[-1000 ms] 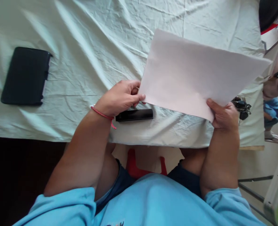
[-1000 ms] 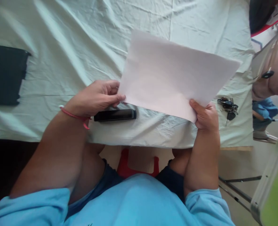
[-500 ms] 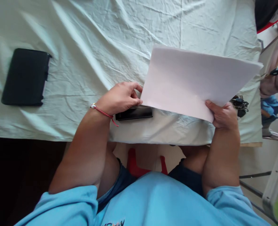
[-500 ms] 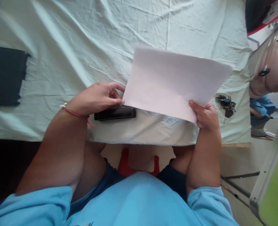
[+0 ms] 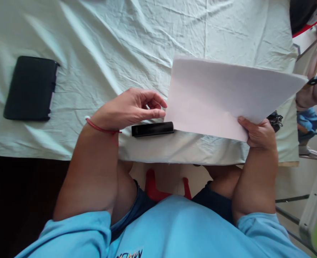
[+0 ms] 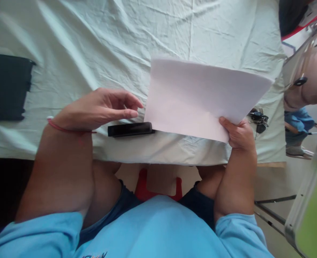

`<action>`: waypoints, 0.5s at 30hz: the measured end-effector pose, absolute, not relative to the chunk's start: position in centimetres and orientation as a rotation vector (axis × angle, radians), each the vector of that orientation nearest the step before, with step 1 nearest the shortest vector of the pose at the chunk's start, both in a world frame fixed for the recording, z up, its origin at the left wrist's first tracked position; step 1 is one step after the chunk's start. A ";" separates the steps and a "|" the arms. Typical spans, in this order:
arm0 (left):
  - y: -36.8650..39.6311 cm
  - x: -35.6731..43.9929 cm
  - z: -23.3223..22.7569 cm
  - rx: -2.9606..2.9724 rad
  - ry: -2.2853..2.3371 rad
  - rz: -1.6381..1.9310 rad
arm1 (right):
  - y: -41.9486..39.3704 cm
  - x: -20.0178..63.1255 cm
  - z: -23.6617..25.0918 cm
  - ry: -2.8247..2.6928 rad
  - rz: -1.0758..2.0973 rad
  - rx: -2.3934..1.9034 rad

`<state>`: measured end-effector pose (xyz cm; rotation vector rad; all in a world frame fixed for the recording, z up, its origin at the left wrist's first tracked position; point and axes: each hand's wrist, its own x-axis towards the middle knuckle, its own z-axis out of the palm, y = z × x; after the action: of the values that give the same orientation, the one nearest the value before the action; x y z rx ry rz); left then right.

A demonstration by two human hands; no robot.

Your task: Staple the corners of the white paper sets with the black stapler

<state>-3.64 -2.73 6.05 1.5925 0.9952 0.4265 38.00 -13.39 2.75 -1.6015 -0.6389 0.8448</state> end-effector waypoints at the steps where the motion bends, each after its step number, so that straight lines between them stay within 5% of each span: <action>1: -2.7 -3.8 6.3 1.611 0.954 0.398 | -13.5 38.0 2.8 -0.637 0.849 -1.605; 15: -2.1 -3.7 6.0 1.765 0.865 0.151 | -13.7 38.7 2.8 -0.627 0.906 -1.653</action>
<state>-3.72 -2.06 6.01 1.7646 0.8652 0.1514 38.67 -13.75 2.81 -1.6529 -0.6265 0.9058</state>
